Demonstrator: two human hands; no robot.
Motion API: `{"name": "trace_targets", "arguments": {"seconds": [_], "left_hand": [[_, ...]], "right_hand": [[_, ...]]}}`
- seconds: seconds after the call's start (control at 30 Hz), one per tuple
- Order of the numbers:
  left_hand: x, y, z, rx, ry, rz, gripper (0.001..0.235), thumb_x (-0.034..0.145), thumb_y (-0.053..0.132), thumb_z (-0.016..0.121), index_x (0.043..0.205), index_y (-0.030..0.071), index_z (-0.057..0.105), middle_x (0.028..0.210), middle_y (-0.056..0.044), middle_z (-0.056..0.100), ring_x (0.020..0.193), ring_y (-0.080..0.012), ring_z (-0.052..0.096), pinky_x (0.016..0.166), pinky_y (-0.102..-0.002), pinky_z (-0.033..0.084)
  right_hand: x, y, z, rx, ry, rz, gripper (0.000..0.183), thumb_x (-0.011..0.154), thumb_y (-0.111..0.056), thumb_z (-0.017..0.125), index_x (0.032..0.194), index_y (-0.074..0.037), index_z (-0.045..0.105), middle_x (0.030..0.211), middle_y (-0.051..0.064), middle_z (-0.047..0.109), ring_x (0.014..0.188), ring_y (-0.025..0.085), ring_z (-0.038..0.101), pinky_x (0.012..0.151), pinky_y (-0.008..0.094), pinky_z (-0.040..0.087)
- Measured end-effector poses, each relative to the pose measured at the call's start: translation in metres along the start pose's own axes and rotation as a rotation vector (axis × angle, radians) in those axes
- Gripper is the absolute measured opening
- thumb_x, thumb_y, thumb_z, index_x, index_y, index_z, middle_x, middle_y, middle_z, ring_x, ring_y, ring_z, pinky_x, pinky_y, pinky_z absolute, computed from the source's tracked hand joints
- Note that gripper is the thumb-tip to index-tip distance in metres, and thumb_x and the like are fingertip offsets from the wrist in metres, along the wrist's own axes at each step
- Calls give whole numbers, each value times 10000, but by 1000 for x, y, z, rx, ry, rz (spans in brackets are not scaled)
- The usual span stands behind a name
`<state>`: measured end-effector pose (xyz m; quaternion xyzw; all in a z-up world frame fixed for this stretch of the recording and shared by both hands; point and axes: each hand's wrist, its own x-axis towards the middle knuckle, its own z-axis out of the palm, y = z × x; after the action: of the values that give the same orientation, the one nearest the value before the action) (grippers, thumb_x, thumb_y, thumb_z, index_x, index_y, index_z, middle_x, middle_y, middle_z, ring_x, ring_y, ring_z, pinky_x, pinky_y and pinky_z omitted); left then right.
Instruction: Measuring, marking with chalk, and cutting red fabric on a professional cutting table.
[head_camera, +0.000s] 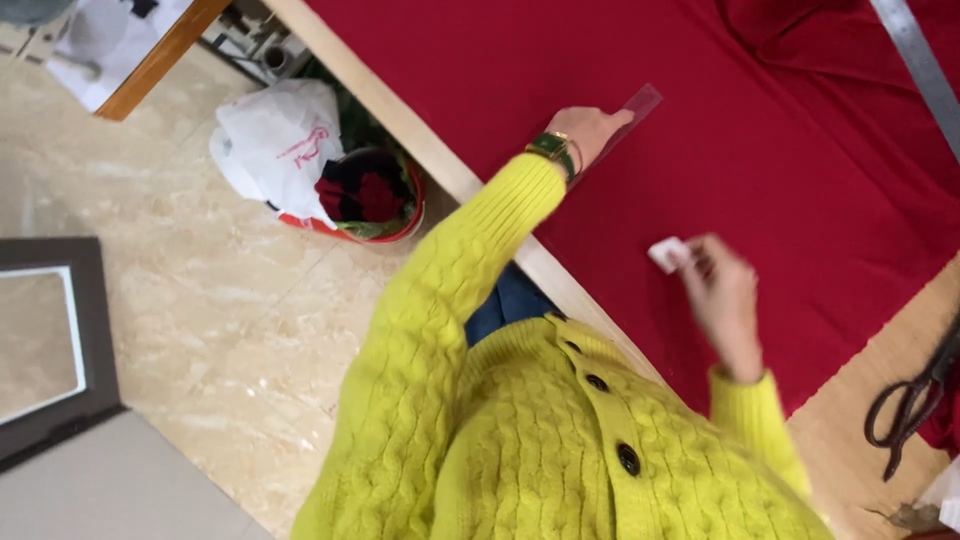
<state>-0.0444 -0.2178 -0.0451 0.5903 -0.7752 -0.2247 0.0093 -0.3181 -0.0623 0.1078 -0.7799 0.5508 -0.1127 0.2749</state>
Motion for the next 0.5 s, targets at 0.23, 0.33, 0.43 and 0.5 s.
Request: {"name": "trace_targets", "arguments": {"seconds": [0.23, 0.33, 0.43, 0.5], "left_hand": [[2, 16, -26, 223, -179, -56, 691, 949, 68, 651, 1525, 326, 370, 738, 30, 617, 666, -191, 630, 634, -363, 540], [0, 13, -17, 199, -151, -73, 730, 992, 4, 543, 1572, 388, 325, 621, 60, 477, 566, -156, 527, 639, -357, 525], [-13, 13, -7, 135, 0, -85, 703, 877, 29, 669, 1450, 361, 433, 960, -27, 690, 736, -230, 688, 901, -490, 518], [-26, 15, 8, 288, 408, -107, 658, 726, 82, 841, 1288, 249, 544, 1375, -202, 567, 885, -247, 701, 835, -483, 578]], "right_hand": [[-44, -38, 39, 295, -133, 99, 122, 1011, -247, 697, 971, -132, 702, 842, -51, 696, 752, 77, 595, 725, 264, 475], [-46, -35, 41, 277, -113, 52, 106, 1011, -240, 696, 988, -136, 702, 848, -58, 714, 747, 92, 598, 733, 282, 469], [-45, -33, 40, 226, -81, -26, 141, 1033, -274, 667, 986, -144, 700, 892, -54, 698, 819, 144, 566, 794, 311, 445], [-43, -33, 42, 234, -52, -178, 157, 1033, -223, 656, 1001, -72, 687, 933, 35, 685, 871, 187, 587, 805, 338, 462]]}}
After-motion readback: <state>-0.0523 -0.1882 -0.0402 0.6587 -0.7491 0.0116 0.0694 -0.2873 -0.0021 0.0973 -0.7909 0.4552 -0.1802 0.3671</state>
